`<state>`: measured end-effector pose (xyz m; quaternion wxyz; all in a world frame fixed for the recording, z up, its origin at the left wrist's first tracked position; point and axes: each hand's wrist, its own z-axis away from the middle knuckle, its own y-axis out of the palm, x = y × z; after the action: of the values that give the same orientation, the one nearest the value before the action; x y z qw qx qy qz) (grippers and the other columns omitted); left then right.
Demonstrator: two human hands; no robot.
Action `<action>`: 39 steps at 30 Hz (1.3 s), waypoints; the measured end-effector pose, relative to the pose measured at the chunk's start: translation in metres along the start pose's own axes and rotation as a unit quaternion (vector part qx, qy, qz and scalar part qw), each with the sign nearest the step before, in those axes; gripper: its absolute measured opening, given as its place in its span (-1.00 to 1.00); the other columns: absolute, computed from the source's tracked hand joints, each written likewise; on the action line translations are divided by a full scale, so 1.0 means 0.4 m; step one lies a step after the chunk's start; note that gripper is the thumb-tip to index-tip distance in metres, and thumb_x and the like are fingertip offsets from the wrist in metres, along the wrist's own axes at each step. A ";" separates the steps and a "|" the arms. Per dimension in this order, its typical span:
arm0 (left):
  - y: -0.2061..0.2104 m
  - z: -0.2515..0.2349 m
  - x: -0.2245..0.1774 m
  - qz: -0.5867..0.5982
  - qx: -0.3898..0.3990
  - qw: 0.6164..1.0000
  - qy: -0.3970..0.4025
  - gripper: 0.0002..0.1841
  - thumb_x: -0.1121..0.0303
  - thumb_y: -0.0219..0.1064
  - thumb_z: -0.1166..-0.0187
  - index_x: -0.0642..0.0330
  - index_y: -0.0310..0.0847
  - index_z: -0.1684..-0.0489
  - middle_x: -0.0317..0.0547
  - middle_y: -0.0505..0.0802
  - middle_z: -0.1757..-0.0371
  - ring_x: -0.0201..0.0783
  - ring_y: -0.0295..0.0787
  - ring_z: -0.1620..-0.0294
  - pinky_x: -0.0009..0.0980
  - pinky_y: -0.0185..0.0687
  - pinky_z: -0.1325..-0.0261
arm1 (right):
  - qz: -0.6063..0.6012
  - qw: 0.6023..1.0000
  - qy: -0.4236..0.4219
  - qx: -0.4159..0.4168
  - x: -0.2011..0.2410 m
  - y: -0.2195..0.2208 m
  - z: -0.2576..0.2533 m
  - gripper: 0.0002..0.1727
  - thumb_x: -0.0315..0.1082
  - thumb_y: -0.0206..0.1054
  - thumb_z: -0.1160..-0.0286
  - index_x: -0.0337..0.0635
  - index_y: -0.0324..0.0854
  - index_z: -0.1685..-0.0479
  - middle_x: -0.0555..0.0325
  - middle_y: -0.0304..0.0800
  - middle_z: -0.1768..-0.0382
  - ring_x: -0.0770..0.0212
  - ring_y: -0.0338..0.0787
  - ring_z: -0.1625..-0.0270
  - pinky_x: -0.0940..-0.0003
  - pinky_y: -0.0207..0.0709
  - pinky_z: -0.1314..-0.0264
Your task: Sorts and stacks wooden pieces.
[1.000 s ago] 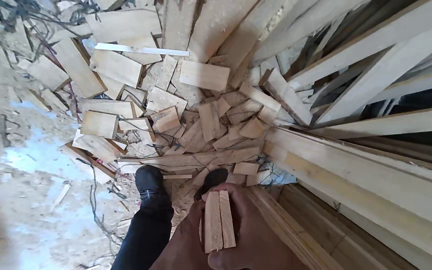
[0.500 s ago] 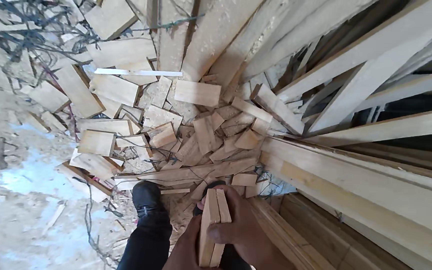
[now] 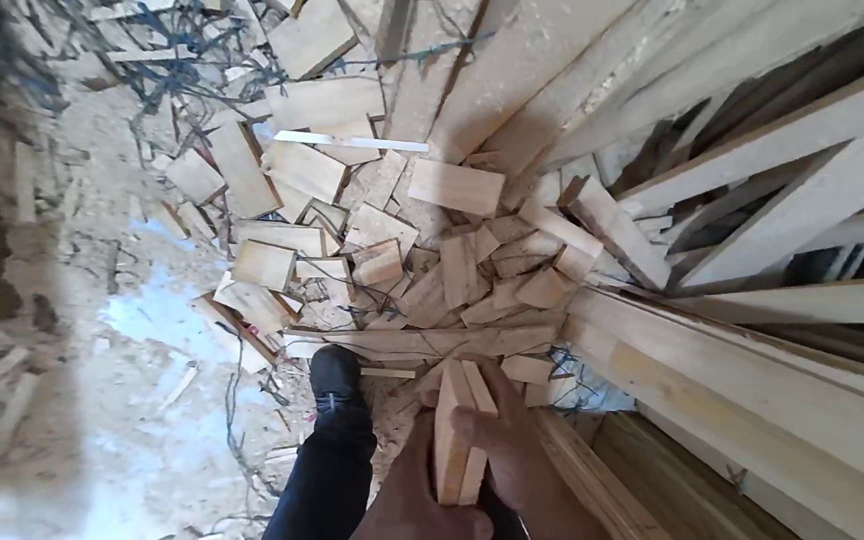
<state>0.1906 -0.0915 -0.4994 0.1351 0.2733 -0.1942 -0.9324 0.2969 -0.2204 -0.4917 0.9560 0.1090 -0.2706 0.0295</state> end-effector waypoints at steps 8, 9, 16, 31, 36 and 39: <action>-0.003 -0.010 0.030 0.150 -0.066 0.986 -0.009 0.05 -0.58 -0.19 -0.53 0.33 0.50 -0.47 -0.04 0.88 -0.17 -0.21 0.85 -0.20 -0.11 0.79 -0.32 | -0.040 0.997 0.032 0.060 0.031 0.016 -0.001 -0.08 0.13 0.68 -0.08 -0.26 0.42 -0.39 -0.05 0.82 -0.02 0.06 0.88 -0.06 0.11 0.82 -0.13; 0.001 -0.007 0.019 0.150 -0.086 0.985 -0.018 0.00 -0.52 -0.20 -0.59 0.30 0.44 -0.54 -0.06 0.90 -0.11 -0.20 0.89 -0.10 -0.11 0.85 -0.22 | -0.030 0.995 0.045 0.081 0.036 0.028 -0.006 -0.08 0.11 0.68 -0.08 -0.25 0.40 -0.39 -0.01 0.82 -0.02 0.11 0.87 -0.05 0.15 0.82 -0.12; -0.036 -0.022 0.042 0.411 -0.068 0.909 0.017 -0.03 -0.68 -0.06 -0.33 0.20 0.72 0.18 -0.06 0.78 0.39 -0.15 0.79 0.41 -0.18 0.82 0.28 | 0.226 0.972 -0.002 0.069 0.016 0.017 -0.218 -0.07 0.45 -0.06 -0.63 -0.14 0.31 -0.71 0.05 0.68 -0.42 0.13 0.69 -0.46 -0.03 0.60 -0.51; -0.071 -0.029 0.032 0.385 -0.142 0.911 0.050 -0.08 -0.51 -0.31 -0.62 0.21 0.66 0.04 0.19 0.85 -0.01 -0.05 0.84 0.41 -0.16 0.84 0.34 | 0.337 0.936 0.066 0.081 -0.025 -0.107 -0.361 -0.28 -0.06 0.50 -0.42 -0.15 0.44 -0.58 -0.03 0.80 -0.05 0.08 0.84 0.00 -0.02 0.78 -0.08; -0.065 -0.006 -0.014 0.468 -0.037 0.880 0.076 -0.28 -0.41 0.12 -0.54 0.14 0.80 0.08 -0.03 0.89 0.25 -0.21 0.87 0.35 -0.28 0.86 0.21 | 0.295 0.924 -0.027 0.241 0.022 -0.059 -0.042 -0.34 0.27 0.16 -0.64 -0.09 0.69 -0.35 0.19 0.81 -0.25 0.31 0.79 -0.26 0.13 0.72 -0.35; -0.084 -0.006 0.011 0.504 0.066 0.855 0.106 -0.31 -0.34 0.12 -0.61 0.17 0.78 -0.05 0.02 0.89 0.10 -0.15 0.89 0.22 -0.23 0.86 0.13 | 0.357 0.897 -0.117 0.232 0.026 -0.062 -0.045 -0.26 0.38 -0.06 -0.71 -0.06 0.81 -0.05 0.10 0.70 -0.48 0.14 0.51 -0.66 -0.11 0.31 -0.77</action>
<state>0.1834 -0.0640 -0.5178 0.5875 0.2439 -0.3512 -0.6870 0.3177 -0.2404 -0.5060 0.7904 0.2263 -0.3865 0.4180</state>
